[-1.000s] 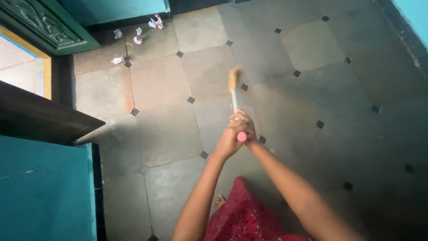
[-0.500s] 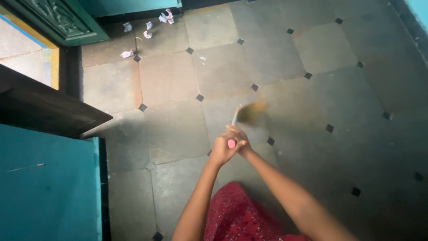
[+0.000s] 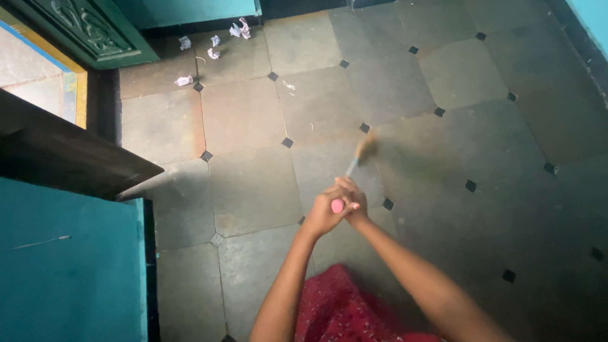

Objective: The person sweeps crumpled paper scraps across a tiled floor using a handheld broom, moving the debris toward a doorway.

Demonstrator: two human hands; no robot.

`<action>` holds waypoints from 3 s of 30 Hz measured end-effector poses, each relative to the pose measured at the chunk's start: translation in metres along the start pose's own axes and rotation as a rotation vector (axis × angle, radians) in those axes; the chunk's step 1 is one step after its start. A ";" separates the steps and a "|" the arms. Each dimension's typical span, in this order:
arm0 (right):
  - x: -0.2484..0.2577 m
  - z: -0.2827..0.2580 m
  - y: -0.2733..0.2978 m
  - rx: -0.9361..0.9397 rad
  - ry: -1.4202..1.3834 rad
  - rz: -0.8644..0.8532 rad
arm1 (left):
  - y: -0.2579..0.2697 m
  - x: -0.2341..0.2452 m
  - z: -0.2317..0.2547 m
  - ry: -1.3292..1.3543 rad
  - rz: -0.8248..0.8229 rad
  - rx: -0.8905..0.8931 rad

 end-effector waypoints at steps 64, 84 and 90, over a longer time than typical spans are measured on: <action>0.025 0.037 -0.183 0.111 -0.289 -0.249 | -0.146 -0.032 -0.046 -0.217 0.160 0.069; -0.030 0.149 -0.159 -0.252 0.320 -0.436 | -0.157 -0.026 -0.158 0.021 0.238 0.361; -0.060 0.082 -0.242 0.116 -0.087 -0.253 | -0.193 0.037 -0.123 -0.187 0.253 0.270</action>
Point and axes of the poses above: each hand's wrist, its own y-axis away from the middle knuckle, its own x-axis out of the back of the hand, z = x × y, the point moved 2 cm from there along -y, towards the middle knuckle, and after that the axes turned 11 degrees about -x, right-handed, at the moved point
